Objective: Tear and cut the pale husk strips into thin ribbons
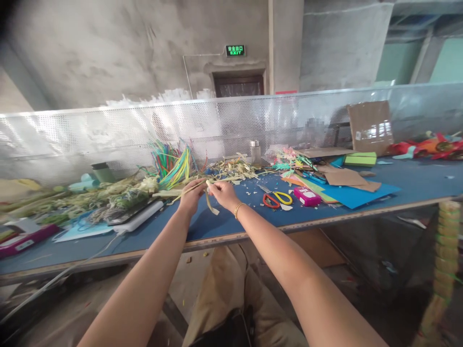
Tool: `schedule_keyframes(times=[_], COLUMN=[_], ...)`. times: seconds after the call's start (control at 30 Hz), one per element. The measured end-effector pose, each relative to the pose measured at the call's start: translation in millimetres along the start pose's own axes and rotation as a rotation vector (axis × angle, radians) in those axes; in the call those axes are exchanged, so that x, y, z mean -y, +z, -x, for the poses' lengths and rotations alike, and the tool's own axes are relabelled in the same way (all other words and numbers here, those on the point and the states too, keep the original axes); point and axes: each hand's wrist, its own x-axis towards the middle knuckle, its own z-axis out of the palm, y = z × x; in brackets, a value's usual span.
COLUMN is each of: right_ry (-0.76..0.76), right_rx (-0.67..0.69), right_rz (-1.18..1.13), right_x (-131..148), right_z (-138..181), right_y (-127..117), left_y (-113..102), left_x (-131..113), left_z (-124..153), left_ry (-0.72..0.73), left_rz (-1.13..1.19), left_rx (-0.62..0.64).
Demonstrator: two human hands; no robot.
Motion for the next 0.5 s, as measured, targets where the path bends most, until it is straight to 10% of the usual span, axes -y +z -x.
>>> schedule_keyframes(times=[0.5], right_ry=[0.187], right_rx=[-0.076], right_rz=[-0.113], right_x=[-7.0], right_z=[-2.3], right_y=[2.4], left_y=[2.6], left_x=[-4.5], left_z=[3.3], left_ry=[0.003], left_rz=[0.053], left_rx=[0.004])
